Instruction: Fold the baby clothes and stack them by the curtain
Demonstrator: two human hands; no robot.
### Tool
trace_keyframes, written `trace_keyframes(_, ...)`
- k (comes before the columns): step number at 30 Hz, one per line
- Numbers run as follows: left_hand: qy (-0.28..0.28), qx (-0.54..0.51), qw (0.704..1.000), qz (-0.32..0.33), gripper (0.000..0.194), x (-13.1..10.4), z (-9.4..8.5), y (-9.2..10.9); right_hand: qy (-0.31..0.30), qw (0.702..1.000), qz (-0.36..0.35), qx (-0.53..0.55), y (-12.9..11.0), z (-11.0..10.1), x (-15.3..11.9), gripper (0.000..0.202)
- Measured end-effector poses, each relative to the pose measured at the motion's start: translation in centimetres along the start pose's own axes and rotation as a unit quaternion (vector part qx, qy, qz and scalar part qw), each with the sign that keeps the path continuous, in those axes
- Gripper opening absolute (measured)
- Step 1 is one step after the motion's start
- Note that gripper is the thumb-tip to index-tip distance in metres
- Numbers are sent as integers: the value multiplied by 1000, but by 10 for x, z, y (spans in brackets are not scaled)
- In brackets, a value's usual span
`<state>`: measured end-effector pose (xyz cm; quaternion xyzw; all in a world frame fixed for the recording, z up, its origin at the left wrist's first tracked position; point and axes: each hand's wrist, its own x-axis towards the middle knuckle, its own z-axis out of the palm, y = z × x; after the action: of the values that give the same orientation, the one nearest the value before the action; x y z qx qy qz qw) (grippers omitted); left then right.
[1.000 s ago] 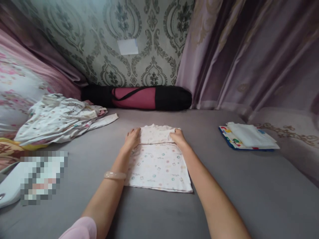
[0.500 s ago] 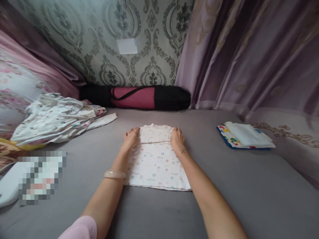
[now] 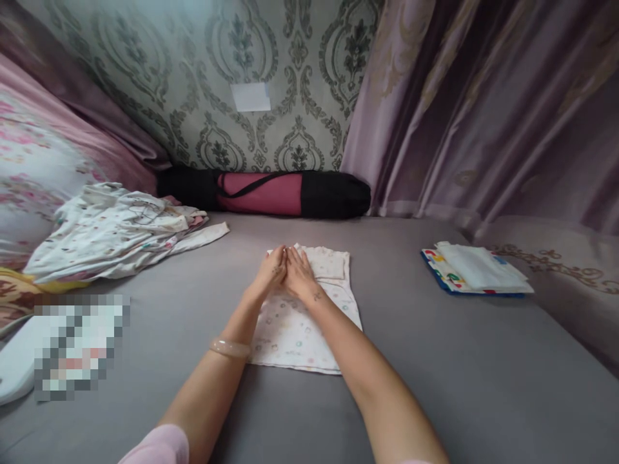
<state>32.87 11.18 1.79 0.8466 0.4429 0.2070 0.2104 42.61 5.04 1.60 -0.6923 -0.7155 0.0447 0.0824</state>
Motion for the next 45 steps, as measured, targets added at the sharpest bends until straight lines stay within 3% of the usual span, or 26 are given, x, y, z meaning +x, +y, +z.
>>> trace_keyframes(4, -27, 41, 999, -11, 49, -4, 15, -13, -46, 999, 11, 16, -7, 11, 4, 68)
trace_keyframes(9, -67, 108, 990, 62, 49, -10, 17, -25, -43, 997, 51, 27, 1, 11, -1, 66)
trace_keyframes(15, -44, 130, 990, -21, 59, -15, 18, -17, -10, 991, 130, 23, 28, 9, -18, 65)
trace_keyframes(22, -58, 137, 989, -15, 61, -13, 18, -19, 1, 981, 192, -8, 44, 7, -31, 65)
trace_keyframes(31, -84, 144, 986, -6, 68, -14, 6, -29, -6, 970, 241, -9, 59, -3, -44, 68)
trace_keyframes(35, -87, 143, 986, -17, 74, -13, 4, -37, -11, 971, 239, -4, 72, -6, -50, 67)
trace_keyframes(40, -106, 130, 986, 8, 66, -13, -4, -50, -33, 973, 228, 26, 82, -14, -53, 67)
trace_keyframes(45, -89, 108, 988, 66, 58, -27, -18, -69, -24, 990, 135, 20, 81, -23, -47, 64)
